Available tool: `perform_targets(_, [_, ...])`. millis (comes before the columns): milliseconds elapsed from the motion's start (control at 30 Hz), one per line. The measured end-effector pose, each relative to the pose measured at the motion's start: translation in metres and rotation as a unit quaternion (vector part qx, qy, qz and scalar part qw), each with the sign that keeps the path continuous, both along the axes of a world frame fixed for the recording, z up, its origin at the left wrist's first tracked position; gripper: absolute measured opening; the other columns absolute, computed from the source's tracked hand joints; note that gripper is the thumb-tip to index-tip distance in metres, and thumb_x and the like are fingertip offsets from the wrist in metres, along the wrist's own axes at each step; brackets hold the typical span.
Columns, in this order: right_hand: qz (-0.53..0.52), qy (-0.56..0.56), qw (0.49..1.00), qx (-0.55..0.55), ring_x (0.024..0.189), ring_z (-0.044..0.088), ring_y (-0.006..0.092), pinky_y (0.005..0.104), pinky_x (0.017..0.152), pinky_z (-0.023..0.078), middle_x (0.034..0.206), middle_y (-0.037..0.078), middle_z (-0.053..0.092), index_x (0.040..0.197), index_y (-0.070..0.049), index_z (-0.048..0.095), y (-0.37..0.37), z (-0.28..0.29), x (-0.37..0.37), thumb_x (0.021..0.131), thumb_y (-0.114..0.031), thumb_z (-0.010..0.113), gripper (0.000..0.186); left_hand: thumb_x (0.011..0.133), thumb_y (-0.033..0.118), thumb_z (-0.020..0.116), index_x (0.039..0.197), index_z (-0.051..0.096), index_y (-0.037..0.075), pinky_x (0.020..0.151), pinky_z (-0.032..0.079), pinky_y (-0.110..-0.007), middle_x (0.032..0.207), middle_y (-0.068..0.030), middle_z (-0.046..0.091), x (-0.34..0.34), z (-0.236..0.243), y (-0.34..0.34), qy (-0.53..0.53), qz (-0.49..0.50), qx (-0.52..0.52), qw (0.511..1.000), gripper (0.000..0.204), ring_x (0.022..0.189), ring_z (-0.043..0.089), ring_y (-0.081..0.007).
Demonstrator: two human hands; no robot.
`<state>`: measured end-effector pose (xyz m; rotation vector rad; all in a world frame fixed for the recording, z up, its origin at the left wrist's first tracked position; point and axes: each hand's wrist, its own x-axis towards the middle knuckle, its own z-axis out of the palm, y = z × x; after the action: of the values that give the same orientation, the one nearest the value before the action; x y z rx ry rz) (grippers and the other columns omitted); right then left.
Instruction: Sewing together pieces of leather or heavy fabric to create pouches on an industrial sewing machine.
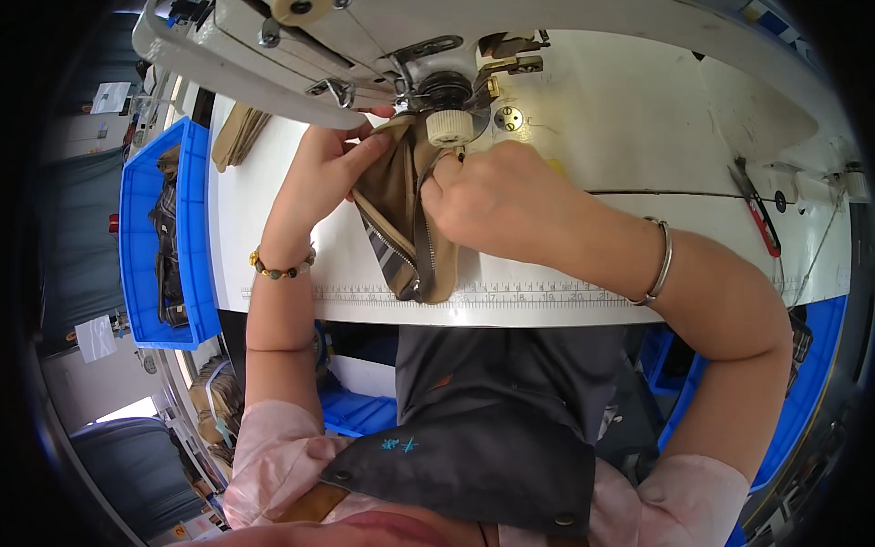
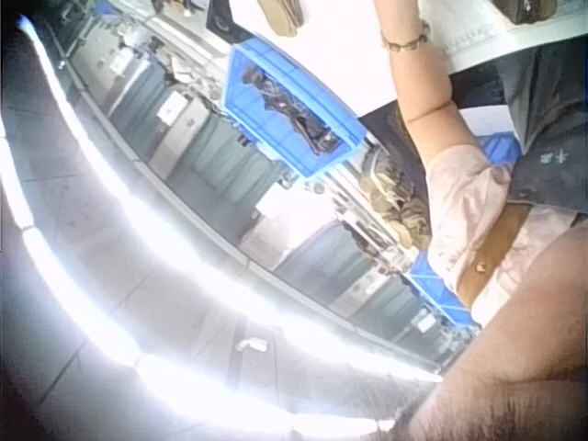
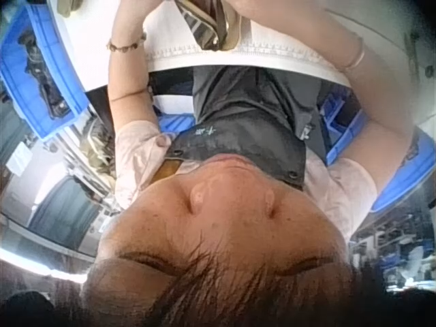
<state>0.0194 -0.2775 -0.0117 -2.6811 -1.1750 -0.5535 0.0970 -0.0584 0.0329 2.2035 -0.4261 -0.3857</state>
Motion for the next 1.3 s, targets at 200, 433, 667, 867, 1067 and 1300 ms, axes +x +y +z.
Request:
perform_targets(200, [-0.003,-0.002,0.998,0.056,0.057,0.066,0.0193,0.0317,0.046,0.05,0.068,0.004,0.061,0.084,-0.007,0.063,-0.011,0.01,0.004,0.076,-0.012,0.067,0.01,0.083,0.001,0.068,0.113,0.063,0.003,0.065,0.052,-0.031,0.09,-0.0077,0.067,-0.003,-0.01,-0.007,-0.108,-0.012,-0.012,0.994,0.03,0.075,0.063,-0.0167])
perform_targets(433, [-0.05,-0.138,0.982,0.122,0.053,0.061,0.0192,0.0323,0.044,0.047,0.062,0.001,0.056,0.085,-0.013,0.061,-0.004,0.012,0.016,0.081,-0.013,0.065,0.006,0.066,-0.012,0.069,0.068,0.065,0.008,0.063,0.053,-0.029,0.093,-0.0033,0.067,-0.013,-0.003,-0.011,-0.355,-0.189,-0.104,0.91,0.021,0.078,0.065,-0.0207])
perform_targets(667, [-0.04,-0.094,0.981,0.168,0.053,0.06,0.0202,0.0333,0.044,0.045,0.063,0.001,0.054,0.079,-0.013,0.061,-0.006,-0.011,0.021,0.077,-0.017,0.07,0.01,0.072,-0.007,0.07,0.099,0.069,0.007,0.068,0.057,-0.033,0.097,-0.0048,0.067,-0.018,-0.006,-0.017,-0.266,-0.153,0.002,0.952,0.03,0.08,0.069,-0.0242])
perform_targets(867, [-0.008,-0.047,0.981,0.19,0.053,0.058,0.0204,0.0337,0.045,0.045,0.066,0.0,0.054,0.075,-0.015,0.061,-0.009,0.005,0.007,0.074,-0.021,0.077,0.017,0.07,-0.005,0.071,0.101,0.074,0.007,0.067,0.057,-0.031,0.101,-0.0067,0.073,-0.016,-0.019,-0.021,-0.37,-0.201,0.052,0.905,0.033,0.075,0.069,-0.0251])
perform_targets(1067, [0.153,-0.007,0.982,0.112,0.053,0.058,0.017,0.0308,0.044,0.045,0.071,0.004,0.057,0.074,-0.008,0.062,-0.008,0.016,0.001,0.072,-0.022,0.075,0.019,0.07,-0.004,0.068,0.099,0.076,0.008,0.069,0.057,-0.034,0.104,-0.0067,0.074,-0.011,-0.012,-0.012,-0.325,-0.194,0.063,0.923,0.033,0.078,0.069,-0.026])
perform_targets(1300, [0.044,-0.091,0.993,0.052,0.051,0.06,0.0163,0.0305,0.043,0.047,0.07,0.009,0.059,0.071,-0.004,0.063,0.004,-0.004,-0.005,0.069,-0.013,0.066,0.009,0.07,-0.004,0.065,0.104,0.075,0.008,0.075,0.058,-0.034,0.106,-0.0062,0.074,-0.024,-0.008,-0.021,-0.37,-0.206,0.107,0.9,0.037,0.084,0.07,-0.0267])
